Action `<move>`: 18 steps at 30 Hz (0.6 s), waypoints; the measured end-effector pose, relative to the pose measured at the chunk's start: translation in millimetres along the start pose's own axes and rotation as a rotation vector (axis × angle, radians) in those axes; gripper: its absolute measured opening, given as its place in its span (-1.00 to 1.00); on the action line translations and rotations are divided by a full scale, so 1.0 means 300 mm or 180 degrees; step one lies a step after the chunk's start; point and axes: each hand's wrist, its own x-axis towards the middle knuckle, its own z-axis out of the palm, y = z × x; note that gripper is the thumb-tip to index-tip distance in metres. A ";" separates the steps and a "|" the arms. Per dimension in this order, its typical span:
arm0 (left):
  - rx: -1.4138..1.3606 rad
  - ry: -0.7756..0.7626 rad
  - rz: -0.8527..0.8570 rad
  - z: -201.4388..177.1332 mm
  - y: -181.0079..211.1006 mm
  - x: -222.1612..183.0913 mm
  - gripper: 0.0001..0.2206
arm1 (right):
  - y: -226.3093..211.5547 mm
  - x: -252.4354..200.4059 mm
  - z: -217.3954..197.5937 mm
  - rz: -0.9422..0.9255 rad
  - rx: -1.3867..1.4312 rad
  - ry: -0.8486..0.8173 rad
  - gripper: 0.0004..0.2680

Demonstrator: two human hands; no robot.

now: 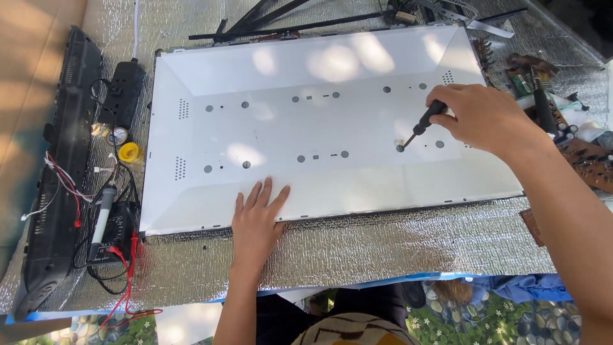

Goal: Reassembling the panel frame of an electronic device by aligning the plastic casing and securing it with tools.

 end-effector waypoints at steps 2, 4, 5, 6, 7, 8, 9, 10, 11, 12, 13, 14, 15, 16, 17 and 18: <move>0.0042 0.0058 0.0020 0.001 -0.004 0.008 -0.19 | 0.017 0.004 -0.012 0.0127 -0.0129 -0.0011 -0.80; 0.0056 0.0067 0.0032 0.006 0.002 0.000 -0.18 | 0.044 0.017 0.017 0.0254 -0.0266 -0.0082 -0.78; 0.0075 0.0076 0.0018 0.006 0.001 0.001 -0.17 | 0.057 0.038 0.041 0.0169 -0.0276 0.0083 -0.71; 0.0094 0.0085 0.0005 0.006 -0.001 0.001 -0.17 | 0.070 0.059 0.065 0.0085 -0.0286 0.0248 -0.62; 0.0090 0.0078 0.0025 0.007 -0.001 0.000 -0.17 | 0.072 0.053 0.067 0.0102 -0.0278 0.0240 -0.62; 0.0044 0.0113 0.0026 0.009 -0.001 -0.001 -0.16 | 0.074 0.047 0.071 0.0005 -0.0071 0.0278 -0.70; -0.0002 0.0147 0.0018 0.011 -0.001 -0.005 -0.16 | 0.074 0.043 0.073 -0.0099 0.0133 0.0317 -0.77; -0.0006 0.0138 0.0030 0.011 -0.003 -0.003 -0.16 | 0.081 0.047 0.090 -0.0088 0.0138 0.0309 -0.77; 0.0014 0.0109 0.0008 0.012 -0.004 -0.002 -0.16 | 0.088 0.052 0.107 -0.0051 -0.0002 0.0441 -0.69; 0.0034 0.0080 -0.0014 0.013 -0.004 -0.002 -0.16 | 0.094 0.057 0.124 -0.0015 -0.0142 0.0573 -0.58; 0.0030 0.0075 -0.0008 0.001 -0.003 -0.007 -0.16 | 0.089 0.017 0.083 -0.0008 -0.0141 0.0567 -0.58; -0.0049 0.0126 -0.0006 -0.011 -0.001 -0.011 -0.24 | 0.086 -0.023 0.041 0.0111 0.0474 0.0494 -0.72; -0.0138 0.0190 0.0014 -0.019 0.005 -0.002 -0.29 | 0.089 -0.063 -0.005 0.0249 0.1086 0.0433 -0.79; -0.0153 0.0198 0.0040 -0.028 0.005 0.011 -0.29 | 0.186 -0.039 0.036 0.0278 0.1083 0.0442 -0.79; -0.0068 0.0289 0.0027 -0.038 0.010 0.012 -0.29 | 0.282 -0.022 0.083 0.0198 0.1563 0.1214 -0.84; 0.0017 0.0380 0.0014 -0.047 0.016 0.012 -0.28 | 0.380 -0.006 0.131 0.0130 0.2041 0.1996 -0.86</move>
